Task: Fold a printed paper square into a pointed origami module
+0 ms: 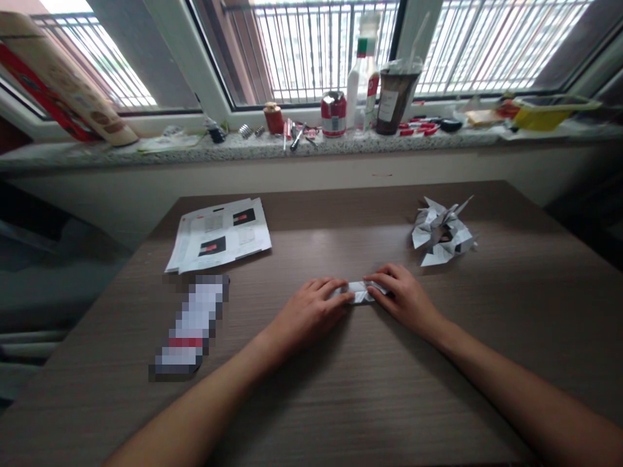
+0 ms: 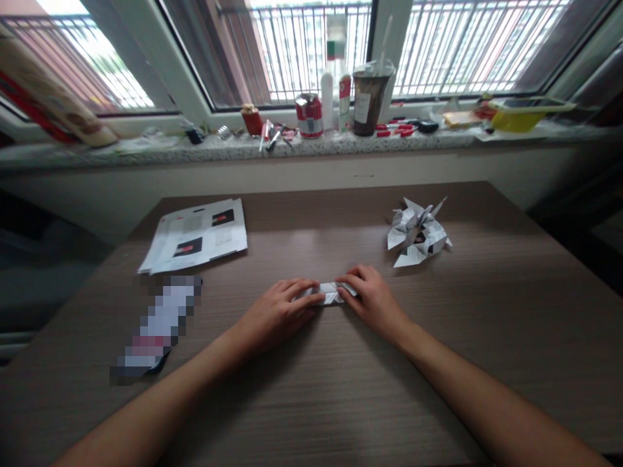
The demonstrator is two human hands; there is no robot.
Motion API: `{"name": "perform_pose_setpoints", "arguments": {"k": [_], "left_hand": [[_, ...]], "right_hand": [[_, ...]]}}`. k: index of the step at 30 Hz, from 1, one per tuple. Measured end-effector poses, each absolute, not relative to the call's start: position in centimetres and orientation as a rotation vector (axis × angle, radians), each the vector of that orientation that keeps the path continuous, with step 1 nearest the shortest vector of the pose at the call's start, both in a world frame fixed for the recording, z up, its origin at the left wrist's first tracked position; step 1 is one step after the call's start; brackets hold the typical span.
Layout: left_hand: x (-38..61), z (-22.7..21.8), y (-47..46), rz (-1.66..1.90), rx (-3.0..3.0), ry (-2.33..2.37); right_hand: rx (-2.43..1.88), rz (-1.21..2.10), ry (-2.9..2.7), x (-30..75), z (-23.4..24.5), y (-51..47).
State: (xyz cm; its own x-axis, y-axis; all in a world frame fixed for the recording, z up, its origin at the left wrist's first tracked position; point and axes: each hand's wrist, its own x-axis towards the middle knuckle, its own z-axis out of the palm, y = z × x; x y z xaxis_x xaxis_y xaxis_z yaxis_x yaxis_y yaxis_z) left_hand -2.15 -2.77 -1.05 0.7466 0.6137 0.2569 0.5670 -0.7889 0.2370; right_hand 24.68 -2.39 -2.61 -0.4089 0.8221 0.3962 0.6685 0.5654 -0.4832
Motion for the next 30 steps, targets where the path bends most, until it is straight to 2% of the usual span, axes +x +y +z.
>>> {"name": "perform_pose_setpoints", "arguments": {"k": [6,12,24,30], "left_hand": [[-2.1,-0.3,-3.2,0.423,2.758,1.007],[-2.0,-0.3,-3.4,0.428,2.736,1.002],[-2.7,-0.9,-2.7,0.484,2.701,0.907],[-2.6,-1.1,-2.6,0.506,2.678,0.898]], "right_hand": [[-1.074,0.233,-2.242,24.5,-1.5,-2.9],[-0.982,0.32,-2.389,24.0,-1.7,-3.5],[-0.977,0.361,-2.427,24.3,-2.2,-3.3],[-0.961,0.278,-2.452,24.5,-2.3,-3.2]]}}
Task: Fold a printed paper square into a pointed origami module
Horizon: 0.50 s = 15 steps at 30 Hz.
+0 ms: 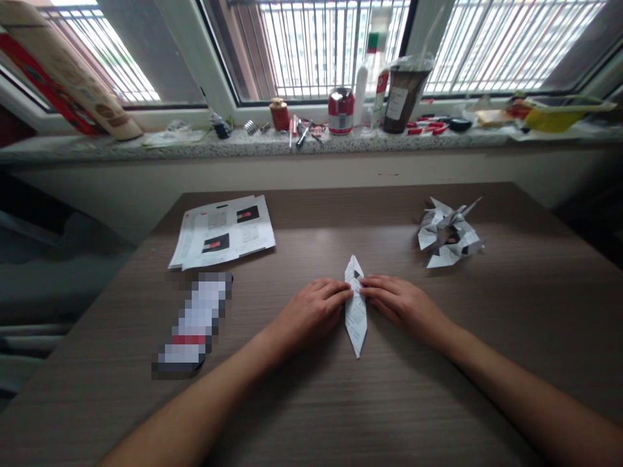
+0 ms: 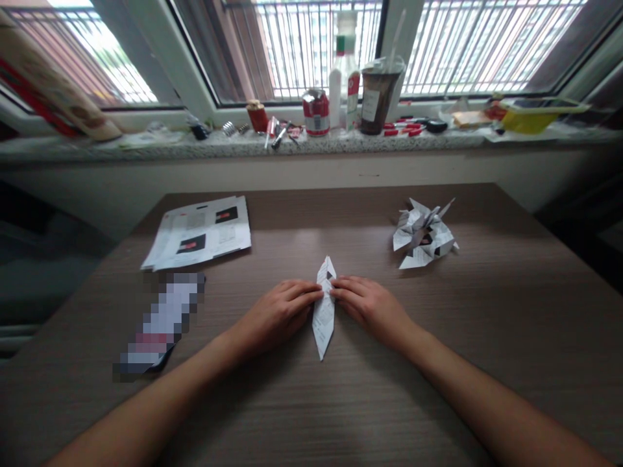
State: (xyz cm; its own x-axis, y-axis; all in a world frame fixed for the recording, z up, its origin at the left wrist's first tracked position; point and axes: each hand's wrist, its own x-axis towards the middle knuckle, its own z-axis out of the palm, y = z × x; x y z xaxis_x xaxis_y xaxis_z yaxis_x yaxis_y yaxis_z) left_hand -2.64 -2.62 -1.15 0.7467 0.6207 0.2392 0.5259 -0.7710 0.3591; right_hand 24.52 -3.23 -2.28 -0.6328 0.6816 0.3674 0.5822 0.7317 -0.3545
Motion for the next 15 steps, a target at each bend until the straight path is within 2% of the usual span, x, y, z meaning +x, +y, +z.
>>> {"name": "perform_pose_setpoints", "arguments": {"k": [15], "left_hand": [[-2.8,-1.84,-2.27,0.595,2.621,0.885]], "right_hand": [[-0.788,0.02,-2.635,24.52,-2.07,-2.96]]}}
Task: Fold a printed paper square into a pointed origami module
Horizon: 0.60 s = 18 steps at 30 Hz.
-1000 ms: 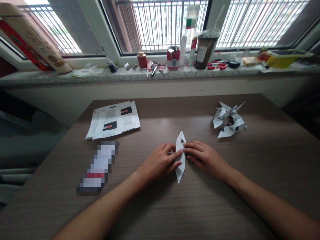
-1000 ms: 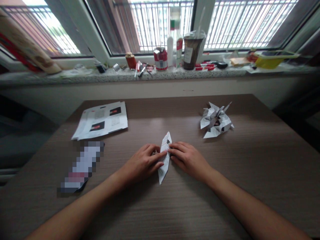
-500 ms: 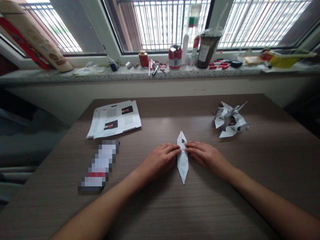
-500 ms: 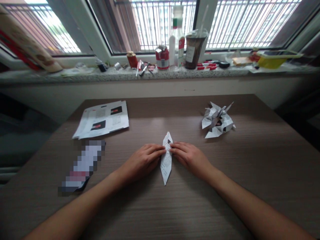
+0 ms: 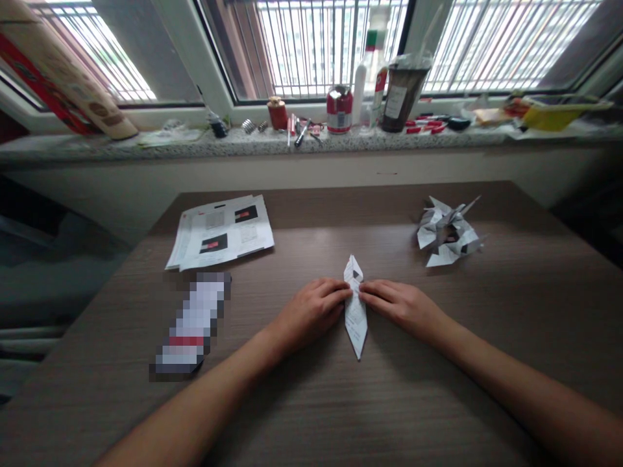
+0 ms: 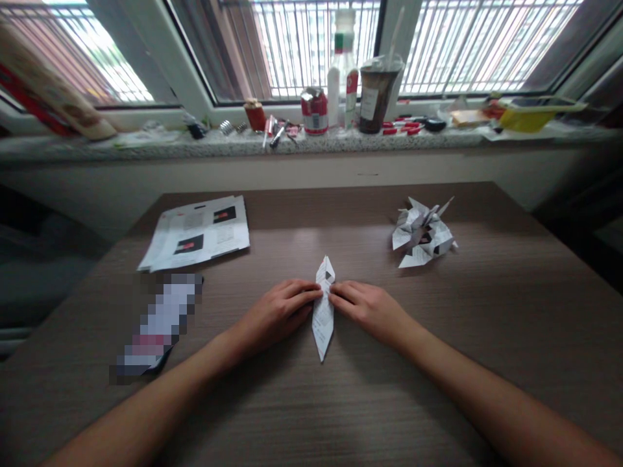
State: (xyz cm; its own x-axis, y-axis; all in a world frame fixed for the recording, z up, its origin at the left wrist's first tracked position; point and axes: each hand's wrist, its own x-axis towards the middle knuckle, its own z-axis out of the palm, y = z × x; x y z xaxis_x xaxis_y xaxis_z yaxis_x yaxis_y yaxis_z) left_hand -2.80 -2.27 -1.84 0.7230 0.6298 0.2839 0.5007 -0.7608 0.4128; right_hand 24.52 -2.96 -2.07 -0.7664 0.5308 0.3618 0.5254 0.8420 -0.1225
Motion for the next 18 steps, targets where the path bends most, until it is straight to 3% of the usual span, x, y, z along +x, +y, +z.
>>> {"name": "perform_pose_setpoints", "arguments": {"k": [18], "left_hand": [[-2.42,-1.21,-2.22,0.591,2.72,0.922]], "right_hand": [[-0.98,0.47,-2.245,23.76,-2.63,-3.34]]}}
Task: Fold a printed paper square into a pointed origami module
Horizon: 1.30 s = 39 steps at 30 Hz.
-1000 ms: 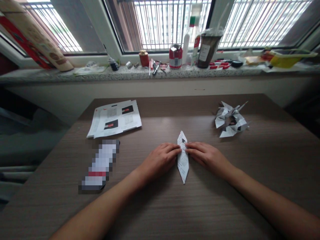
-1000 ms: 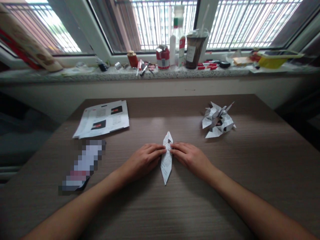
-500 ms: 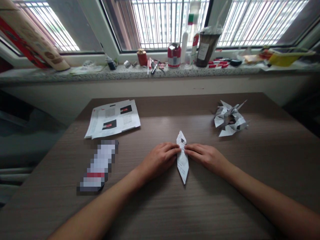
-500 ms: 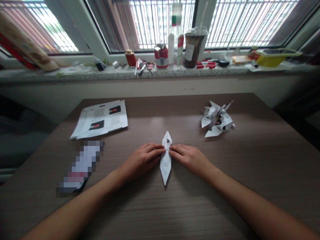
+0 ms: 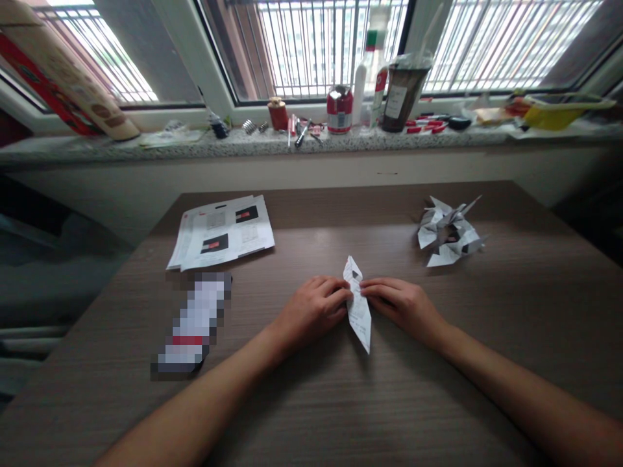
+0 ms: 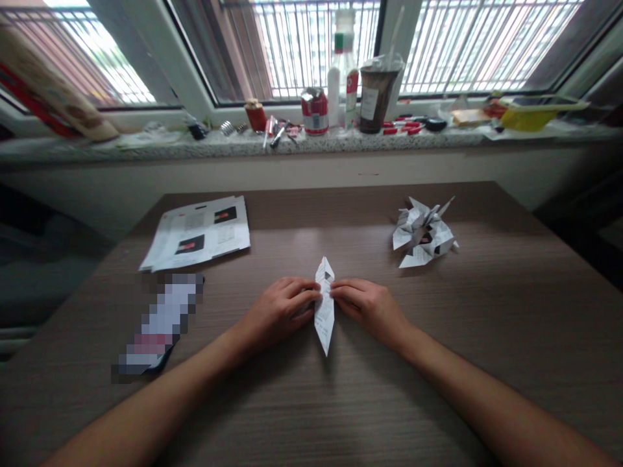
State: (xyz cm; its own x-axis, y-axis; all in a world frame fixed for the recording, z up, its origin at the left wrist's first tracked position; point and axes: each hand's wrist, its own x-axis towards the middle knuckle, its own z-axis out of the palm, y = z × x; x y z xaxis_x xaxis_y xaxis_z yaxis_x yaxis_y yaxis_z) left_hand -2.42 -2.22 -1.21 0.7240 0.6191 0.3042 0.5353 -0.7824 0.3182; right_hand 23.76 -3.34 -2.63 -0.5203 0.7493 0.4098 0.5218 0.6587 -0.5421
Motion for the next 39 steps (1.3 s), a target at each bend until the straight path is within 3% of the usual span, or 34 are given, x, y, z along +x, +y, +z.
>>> {"name": "perform_pose_setpoints", "arguments": {"k": [16,27,39], "left_hand": [[-1.9,-1.8,-2.4,0.638,2.705,0.997],[-1.8,-2.2,-2.2,0.687,2.574,1.03],[-1.8,-2.0,-2.1,0.703,2.478,1.034]], "right_hand": [[-0.933,0.3,-2.441,23.5,-1.9,-3.5],[-0.989,0.524,-2.257,22.9,-2.0,-3.2],[-1.007,0.557,-2.237,22.5,-1.6,-3.1]]}}
